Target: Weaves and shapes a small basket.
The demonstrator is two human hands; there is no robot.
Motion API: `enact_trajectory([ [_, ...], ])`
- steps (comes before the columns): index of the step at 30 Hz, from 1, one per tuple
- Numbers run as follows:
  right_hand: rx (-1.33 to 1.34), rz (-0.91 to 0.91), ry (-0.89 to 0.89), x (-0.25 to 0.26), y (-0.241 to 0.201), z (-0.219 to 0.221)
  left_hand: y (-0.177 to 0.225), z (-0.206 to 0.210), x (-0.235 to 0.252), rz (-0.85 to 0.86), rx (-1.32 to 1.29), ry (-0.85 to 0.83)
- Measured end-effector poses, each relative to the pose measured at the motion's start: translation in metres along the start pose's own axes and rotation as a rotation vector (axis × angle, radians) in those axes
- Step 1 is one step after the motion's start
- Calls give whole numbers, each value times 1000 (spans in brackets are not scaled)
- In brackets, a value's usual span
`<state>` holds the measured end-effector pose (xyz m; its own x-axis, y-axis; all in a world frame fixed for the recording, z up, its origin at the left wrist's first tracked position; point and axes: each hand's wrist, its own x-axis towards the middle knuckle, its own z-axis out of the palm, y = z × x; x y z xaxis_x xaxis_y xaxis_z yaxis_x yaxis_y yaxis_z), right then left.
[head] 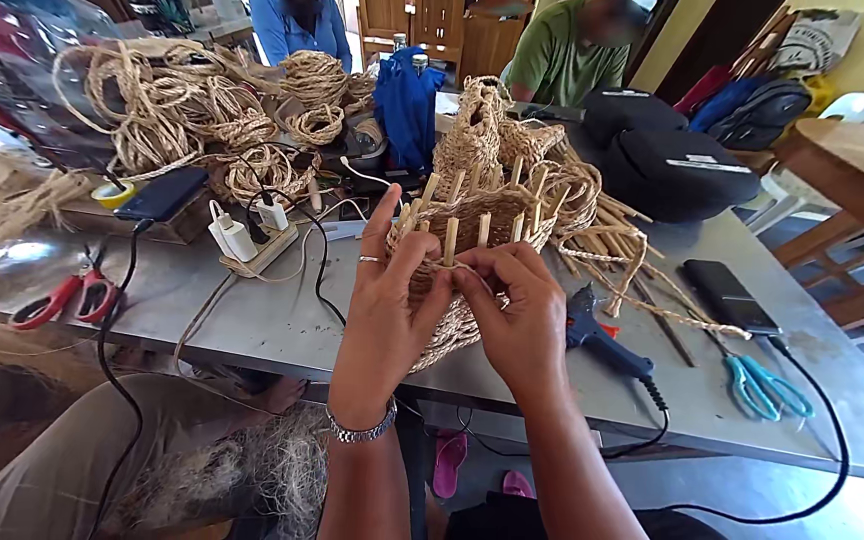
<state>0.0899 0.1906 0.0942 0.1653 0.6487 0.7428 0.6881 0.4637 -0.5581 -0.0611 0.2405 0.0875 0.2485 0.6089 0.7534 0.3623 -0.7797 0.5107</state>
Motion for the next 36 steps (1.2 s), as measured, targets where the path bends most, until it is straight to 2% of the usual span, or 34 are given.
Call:
enact_trajectory([
  [16,63,41,66,-5,2,9,5,7,-2,-55,-36,55],
  [36,-7,9,121,-7,1,12,7,10,-2,-110,-40,88],
])
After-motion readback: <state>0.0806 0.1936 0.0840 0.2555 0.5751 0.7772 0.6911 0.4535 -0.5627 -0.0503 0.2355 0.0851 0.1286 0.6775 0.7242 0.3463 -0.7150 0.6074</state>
